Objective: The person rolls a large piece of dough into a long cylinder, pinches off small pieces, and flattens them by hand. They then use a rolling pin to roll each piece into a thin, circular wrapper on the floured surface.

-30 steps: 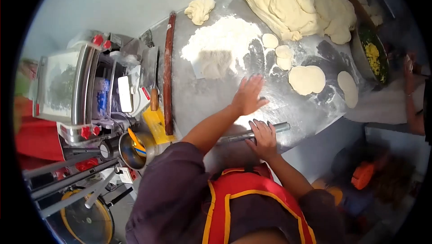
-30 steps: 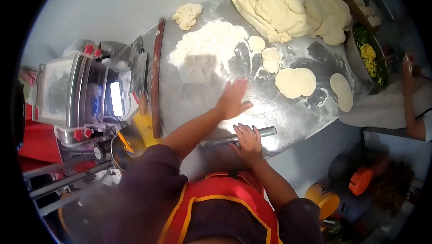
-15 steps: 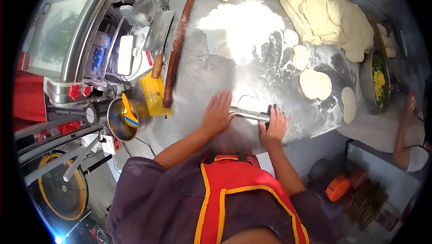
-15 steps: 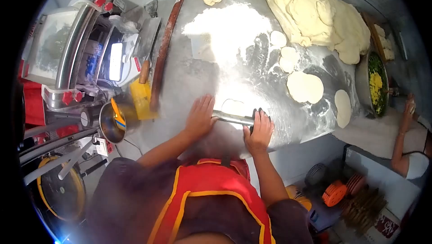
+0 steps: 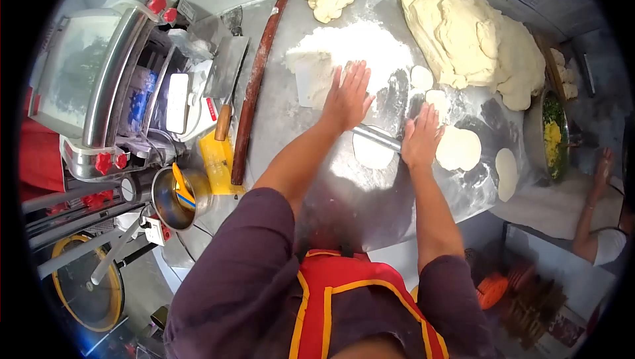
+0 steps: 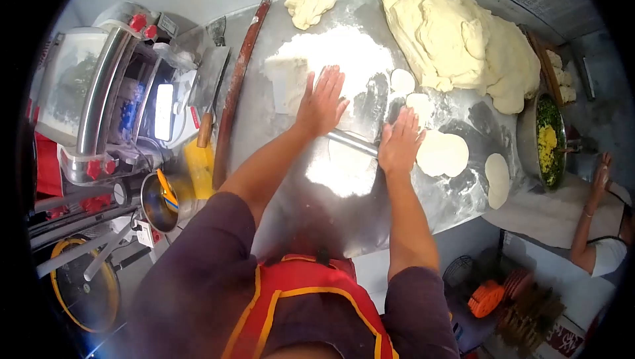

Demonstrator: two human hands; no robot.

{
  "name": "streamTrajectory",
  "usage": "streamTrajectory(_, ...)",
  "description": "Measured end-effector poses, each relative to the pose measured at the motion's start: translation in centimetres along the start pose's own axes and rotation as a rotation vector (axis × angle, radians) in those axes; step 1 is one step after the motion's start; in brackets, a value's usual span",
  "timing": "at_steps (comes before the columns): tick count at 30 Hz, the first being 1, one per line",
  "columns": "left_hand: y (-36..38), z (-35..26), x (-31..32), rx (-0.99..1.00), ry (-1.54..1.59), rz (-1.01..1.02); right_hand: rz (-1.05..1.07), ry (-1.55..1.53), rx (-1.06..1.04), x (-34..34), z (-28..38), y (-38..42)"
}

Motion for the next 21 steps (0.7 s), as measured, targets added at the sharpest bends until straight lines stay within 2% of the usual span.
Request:
streamTrajectory(4,10.0,-2.0,-0.7,0.042,0.128,0.139,0.147,-0.128,-0.169,0.0,1.6,9.6)
streamTrajectory(5,12.9,-2.7,-1.5,0.031,0.242,0.225,0.162,-0.179,-0.145,-0.5,2.4,12.6)
streamTrajectory(8,18.0,-4.5,-2.0,0.002,0.298,0.189,0.115,-0.261,-0.179,-1.5,3.6,16.4)
streamTrajectory(10,17.7,-4.7,-1.4,0.053,0.338,0.136,0.101,-0.306,-0.217,-1.2,3.9,16.9)
streamTrajectory(13,11.5,-5.7,0.0,-0.024,0.42,0.175,0.136,-0.379,-0.263,-0.8,3.0,14.6)
streamTrajectory(16,7.7,-6.5,0.8,-0.081,0.356,0.493,0.247,-0.368,-0.289,-2.0,1.4,16.5)
streamTrajectory(20,8.5,-4.3,1.4,-0.08,0.485,0.423,0.25,-0.348,-0.301,-1.5,-0.9,21.5)
streamTrajectory(21,9.0,-3.7,1.5,-0.1,0.552,0.477,0.269,-0.27,-0.271,-2.4,-0.1,22.2)
Point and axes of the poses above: each hand's wrist, its own y-axis away from the middle knuckle, its own x-axis out of the palm, z = x × y, the point moved 2 cm from there along -y, towards the middle knuckle, and after that the axes turned 13 degrees about z, right-handed, at the moved point
